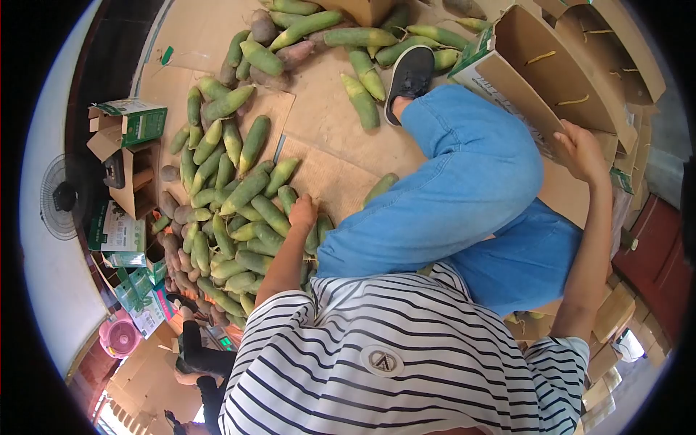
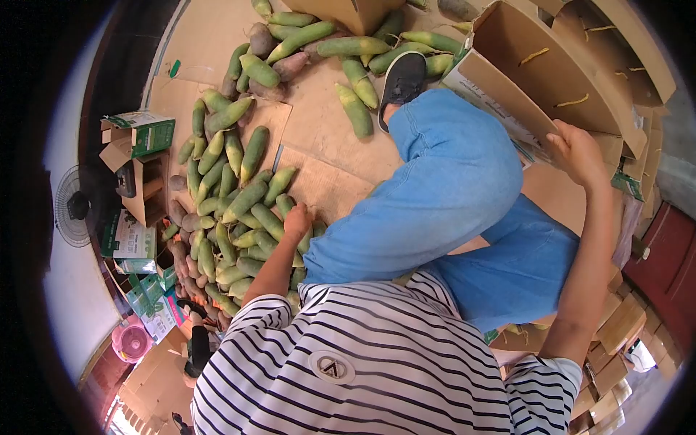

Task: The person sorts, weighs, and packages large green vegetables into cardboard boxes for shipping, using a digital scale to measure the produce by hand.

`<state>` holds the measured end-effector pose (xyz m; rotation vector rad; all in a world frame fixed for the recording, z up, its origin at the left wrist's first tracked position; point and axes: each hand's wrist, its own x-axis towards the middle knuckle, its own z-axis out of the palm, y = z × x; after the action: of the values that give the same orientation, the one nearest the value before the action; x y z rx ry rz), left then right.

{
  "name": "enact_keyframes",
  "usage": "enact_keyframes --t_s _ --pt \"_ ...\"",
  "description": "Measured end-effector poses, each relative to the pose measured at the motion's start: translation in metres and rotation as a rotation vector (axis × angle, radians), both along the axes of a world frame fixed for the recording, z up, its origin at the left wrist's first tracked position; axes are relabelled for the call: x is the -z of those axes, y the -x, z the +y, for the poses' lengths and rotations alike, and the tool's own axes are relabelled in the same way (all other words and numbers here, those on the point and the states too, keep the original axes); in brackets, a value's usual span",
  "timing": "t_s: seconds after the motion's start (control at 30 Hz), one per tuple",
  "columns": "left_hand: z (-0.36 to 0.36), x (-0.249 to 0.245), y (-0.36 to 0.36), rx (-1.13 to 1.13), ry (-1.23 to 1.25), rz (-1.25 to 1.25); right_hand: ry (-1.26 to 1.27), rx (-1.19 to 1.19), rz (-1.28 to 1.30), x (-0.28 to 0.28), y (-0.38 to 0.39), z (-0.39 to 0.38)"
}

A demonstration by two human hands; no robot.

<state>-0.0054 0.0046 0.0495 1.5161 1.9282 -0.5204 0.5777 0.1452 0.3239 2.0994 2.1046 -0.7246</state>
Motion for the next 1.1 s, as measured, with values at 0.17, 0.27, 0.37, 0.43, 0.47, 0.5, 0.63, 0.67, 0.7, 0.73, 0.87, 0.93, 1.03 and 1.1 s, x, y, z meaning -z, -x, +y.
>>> enact_keyframes --t_s 0.17,0.27,0.37,0.43,0.47,0.5,0.63,0.67,0.7,0.73,0.87,0.93,1.03,1.1 --pt "-0.007 -0.004 0.004 0.09 -0.112 -0.056 -0.077 -0.081 -0.03 0.008 -0.01 -0.002" --pt "-0.01 -0.031 -0.006 0.174 -0.25 -0.17 -0.156 -0.091 -0.096 0.022 -0.026 -0.009" --pt "0.003 -0.053 -0.015 0.137 -0.393 -0.199 -0.181 -0.044 -0.084 0.015 -0.02 -0.012" --pt "0.033 -0.077 -0.027 0.182 -0.61 -0.275 -0.137 -0.056 -0.101 0.01 -0.017 -0.01" --pt "0.05 -0.088 -0.033 0.193 -0.753 -0.309 -0.13 -0.054 -0.098 0.011 -0.017 -0.01" --pt "0.072 -0.104 -0.041 0.094 -0.806 -0.436 -0.125 -0.055 -0.093 0.012 -0.018 -0.01" --pt "0.162 -0.207 -0.127 -0.055 -1.143 -0.723 -0.09 -0.036 -0.073 0.01 -0.017 -0.01" --pt "0.179 -0.234 -0.156 -0.074 -1.23 -0.809 -0.087 -0.023 -0.073 0.009 -0.017 -0.011" --pt "0.196 -0.262 -0.185 -0.085 -1.317 -0.892 -0.086 -0.017 -0.071 0.009 -0.016 -0.011" --pt "0.211 -0.283 -0.212 -0.041 -1.43 -1.018 -0.086 -0.017 -0.071 0.009 -0.015 -0.01" --pt "0.242 -0.33 -0.307 -0.119 -1.319 -1.518 -0.035 -0.009 -0.099 0.007 -0.015 -0.006" --pt "0.251 -0.324 -0.341 -0.011 -1.282 -1.408 -0.041 -0.023 -0.121 0.012 -0.017 -0.006" --pt "0.252 -0.291 -0.366 0.206 -0.94 -1.314 -0.085 -0.062 -0.128 0.011 -0.018 -0.007" --pt "0.243 -0.261 -0.362 0.271 -0.955 -1.231 -0.109 -0.068 -0.091 0.013 -0.021 -0.007"
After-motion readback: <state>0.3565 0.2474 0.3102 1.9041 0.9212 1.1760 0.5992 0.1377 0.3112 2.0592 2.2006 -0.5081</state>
